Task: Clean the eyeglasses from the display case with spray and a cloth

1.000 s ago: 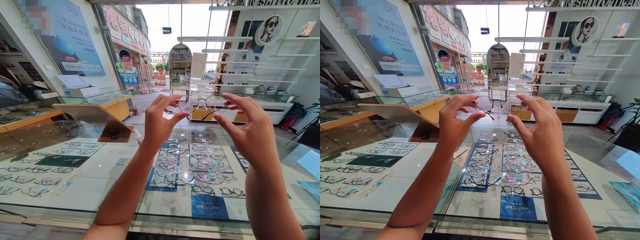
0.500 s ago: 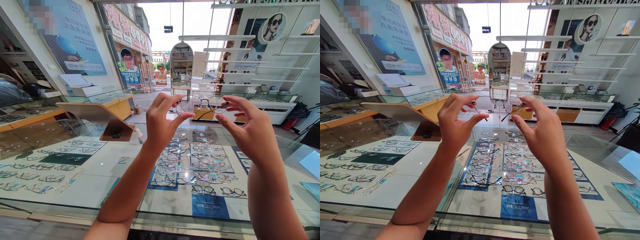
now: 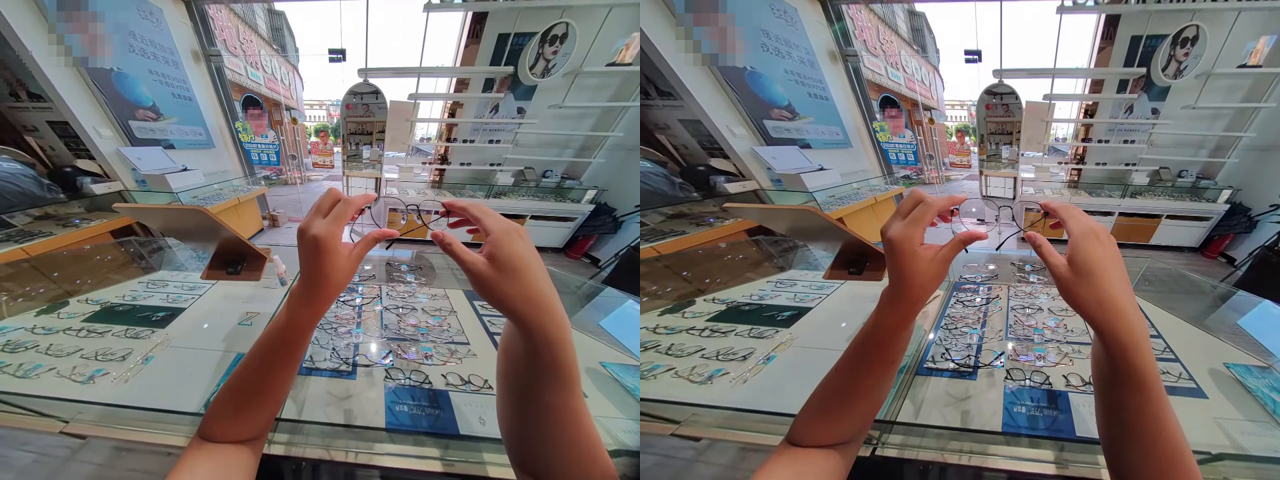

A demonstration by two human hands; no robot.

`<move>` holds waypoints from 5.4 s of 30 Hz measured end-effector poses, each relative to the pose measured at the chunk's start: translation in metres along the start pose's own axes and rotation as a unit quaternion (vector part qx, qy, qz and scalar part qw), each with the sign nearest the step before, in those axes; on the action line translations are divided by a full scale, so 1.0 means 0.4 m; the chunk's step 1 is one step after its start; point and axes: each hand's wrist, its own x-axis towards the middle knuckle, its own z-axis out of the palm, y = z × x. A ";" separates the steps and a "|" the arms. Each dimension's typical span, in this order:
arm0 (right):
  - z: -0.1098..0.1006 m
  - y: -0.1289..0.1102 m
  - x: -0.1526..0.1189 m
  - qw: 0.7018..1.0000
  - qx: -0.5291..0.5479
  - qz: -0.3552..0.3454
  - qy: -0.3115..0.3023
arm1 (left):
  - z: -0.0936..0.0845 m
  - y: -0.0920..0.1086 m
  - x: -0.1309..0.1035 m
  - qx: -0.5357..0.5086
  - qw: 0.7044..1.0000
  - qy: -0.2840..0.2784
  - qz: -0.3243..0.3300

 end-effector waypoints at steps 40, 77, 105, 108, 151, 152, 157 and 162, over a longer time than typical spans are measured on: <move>-0.001 -0.013 0.010 0.993 0.064 -0.042 0.091 | 0.103 -0.044 -0.042 -0.196 0.968 0.092 -0.130; 0.120 -0.047 0.015 0.988 -0.005 -0.059 0.144 | 0.150 -0.110 -0.071 -0.158 0.972 0.107 -0.135; 0.138 -0.016 0.023 0.995 0.026 -0.032 0.090 | 0.124 -0.058 -0.076 0.024 0.983 0.172 -0.054; 0.139 -0.014 0.023 0.996 0.032 -0.027 0.085 | 0.124 -0.056 -0.078 0.012 0.984 0.169 -0.057; 0.095 -0.017 0.035 0.948 0.285 0.039 0.140 | 0.152 -0.141 -0.070 -0.207 0.959 0.176 -0.081; 0.095 -0.016 0.035 0.946 0.290 0.038 0.138 | 0.152 -0.140 -0.069 -0.214 0.958 0.173 -0.084; 0.101 -0.017 0.034 0.941 0.307 0.029 0.136 | 0.159 -0.148 -0.069 -0.270 0.946 0.144 -0.108; 0.106 -0.035 0.031 0.936 0.331 0.018 0.117 | 0.170 -0.154 -0.074 -0.305 0.936 0.116 -0.131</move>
